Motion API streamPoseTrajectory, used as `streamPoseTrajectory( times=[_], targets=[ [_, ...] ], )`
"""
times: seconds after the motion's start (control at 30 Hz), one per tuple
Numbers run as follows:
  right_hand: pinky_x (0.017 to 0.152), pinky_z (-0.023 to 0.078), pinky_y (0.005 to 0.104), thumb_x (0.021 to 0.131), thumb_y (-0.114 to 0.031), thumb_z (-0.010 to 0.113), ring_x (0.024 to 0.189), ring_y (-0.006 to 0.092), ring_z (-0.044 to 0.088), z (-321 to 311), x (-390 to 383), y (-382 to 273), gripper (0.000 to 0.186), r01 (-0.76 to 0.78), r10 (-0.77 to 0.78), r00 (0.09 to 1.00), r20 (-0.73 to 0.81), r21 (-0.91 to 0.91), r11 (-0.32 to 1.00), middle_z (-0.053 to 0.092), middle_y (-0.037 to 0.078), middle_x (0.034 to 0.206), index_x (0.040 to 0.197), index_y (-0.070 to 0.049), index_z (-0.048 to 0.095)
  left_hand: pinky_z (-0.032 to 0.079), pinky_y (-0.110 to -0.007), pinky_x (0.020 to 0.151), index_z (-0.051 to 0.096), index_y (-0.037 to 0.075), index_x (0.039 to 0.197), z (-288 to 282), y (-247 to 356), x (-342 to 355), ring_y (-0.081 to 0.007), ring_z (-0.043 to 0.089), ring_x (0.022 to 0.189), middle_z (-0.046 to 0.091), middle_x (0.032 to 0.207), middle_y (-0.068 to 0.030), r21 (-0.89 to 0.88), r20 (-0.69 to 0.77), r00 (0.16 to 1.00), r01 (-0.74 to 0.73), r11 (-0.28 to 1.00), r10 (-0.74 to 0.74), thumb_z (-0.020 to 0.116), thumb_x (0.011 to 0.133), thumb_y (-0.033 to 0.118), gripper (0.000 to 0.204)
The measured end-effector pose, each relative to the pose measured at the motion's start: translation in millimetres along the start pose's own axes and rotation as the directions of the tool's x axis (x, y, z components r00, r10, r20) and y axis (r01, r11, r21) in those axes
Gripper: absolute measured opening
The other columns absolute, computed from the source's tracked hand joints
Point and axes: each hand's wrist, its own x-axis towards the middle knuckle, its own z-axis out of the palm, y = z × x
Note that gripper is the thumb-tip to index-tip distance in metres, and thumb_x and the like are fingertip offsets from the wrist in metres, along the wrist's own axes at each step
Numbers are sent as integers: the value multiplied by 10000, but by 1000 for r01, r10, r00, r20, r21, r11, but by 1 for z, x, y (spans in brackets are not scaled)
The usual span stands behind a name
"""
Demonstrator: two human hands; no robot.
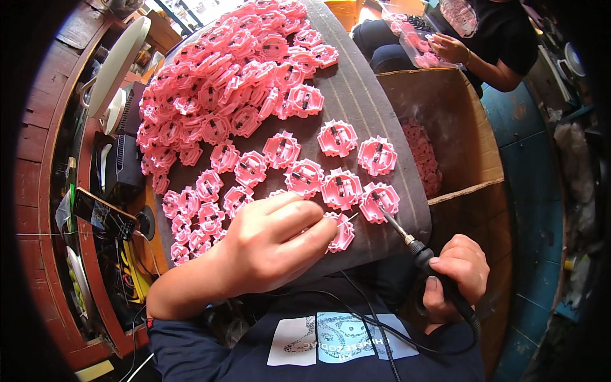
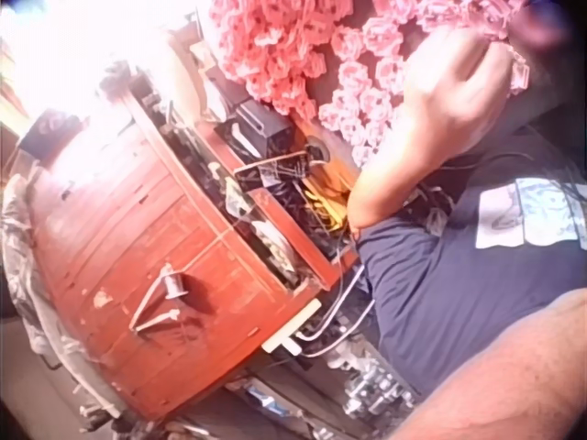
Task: The person uses a soldering iron to apply heat to small pink plastic components arranged on a work surface. They pick up individual pieces, apply the soldering tip to specific areas, and place the finished pieces into a cardboard box. A second person is visible in the background performing a similar task.
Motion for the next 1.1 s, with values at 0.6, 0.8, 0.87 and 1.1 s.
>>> streamPoseTrajectory(
  times=[0.6,0.8,0.87,1.1],
  targets=[
    [539,440,368,772,-138,741,534,248,534,-2,-2,-9,247,-23,24,1000,9,-78,997,559,64,657,992,-51,673,540,-360,595,707,-44,1067,4,31,-39,-258,646,712,637,938,-124,-30,-47,989,139,990,-140,805,734,-21,348],
    [539,452,373,820,-160,762,550,255,555,-3,-1,-13,243,-33,34,999,20,-49,998,585,75,681,1015,-44,676,538,-355,601,707,-33,1075,8,25,-40,-258,657,739,637,937,-113,45,-44,986,161,986,-160,786,765,-18,321],
    [544,469,377,841,-165,779,561,260,572,8,1,-14,252,-24,24,1000,4,-23,999,601,81,700,1036,-39,680,543,-372,610,715,-20,1073,7,21,-34,-267,664,737,648,939,-111,97,-2,983,183,978,-183,803,763,-52,324],
    [555,503,379,843,-109,803,582,267,607,21,10,-5,295,12,-13,996,93,20,1000,626,97,737,1095,-19,678,549,-391,692,693,8,1073,21,2,-16,-270,666,813,643,940,-95,163,95,979,161,973,-178,756,808,63,279]
  ],
)
